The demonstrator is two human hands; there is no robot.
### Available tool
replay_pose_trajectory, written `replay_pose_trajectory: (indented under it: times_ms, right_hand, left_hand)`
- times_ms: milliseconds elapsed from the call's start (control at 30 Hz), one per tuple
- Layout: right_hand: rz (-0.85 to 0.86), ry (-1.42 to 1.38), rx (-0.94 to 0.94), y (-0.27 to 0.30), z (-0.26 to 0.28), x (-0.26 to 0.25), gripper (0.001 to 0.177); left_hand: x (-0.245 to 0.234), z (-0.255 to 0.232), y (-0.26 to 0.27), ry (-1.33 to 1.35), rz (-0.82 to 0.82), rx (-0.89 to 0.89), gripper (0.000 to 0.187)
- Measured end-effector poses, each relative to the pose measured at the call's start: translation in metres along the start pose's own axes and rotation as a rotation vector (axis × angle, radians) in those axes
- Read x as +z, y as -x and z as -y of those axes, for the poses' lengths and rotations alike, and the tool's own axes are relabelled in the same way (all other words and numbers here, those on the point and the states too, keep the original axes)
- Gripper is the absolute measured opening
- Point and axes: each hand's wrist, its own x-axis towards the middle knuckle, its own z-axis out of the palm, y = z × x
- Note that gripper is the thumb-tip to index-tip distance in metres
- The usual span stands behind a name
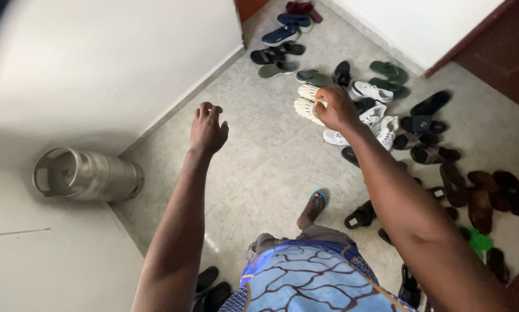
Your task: The person organizes scattered footwear by picking up sandals from a pile on the floor and placing them in a row along the wall.
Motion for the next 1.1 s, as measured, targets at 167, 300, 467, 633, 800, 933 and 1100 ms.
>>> replay_pose_trajectory:
  times_ms: [167,300,467,633,800,933,1100]
  right_hand:
    - [-0.131,0.001,0.110,-0.009,-0.058,-0.049,0.016]
    - [-0.181,0.049,0.243,0.003,-0.103,-0.085,0.014]
    - [-0.225,0.060,0.361,0.047,-0.146,-0.129,0.013]
    - [-0.242,0.148,0.524,0.089,-0.171,-0.166,0.014]
    - [-0.185,0.249,0.721,0.132,-0.183,-0.198,0.013]
    - [-0.234,0.279,0.862,0.155,-0.190,-0.222,0.014]
    - [-0.307,0.496,0.871,0.180,-0.191,-0.235,0.015]
  left_hand:
    - [0.025,-0.058,-0.077,-0.023,0.086,0.082,0.036]
    - [0.050,-0.107,-0.132,-0.070,0.146,0.181,0.038]
    - [0.089,-0.174,-0.170,-0.009,0.236,0.333,0.040]
    - [0.135,-0.222,-0.196,0.061,0.270,0.502,0.041]
    - [0.184,-0.270,-0.216,0.085,0.433,0.549,0.043]
    - [0.216,-0.303,-0.242,0.152,0.522,0.636,0.040]
    - [0.252,-0.344,-0.273,0.287,0.498,0.869,0.041]
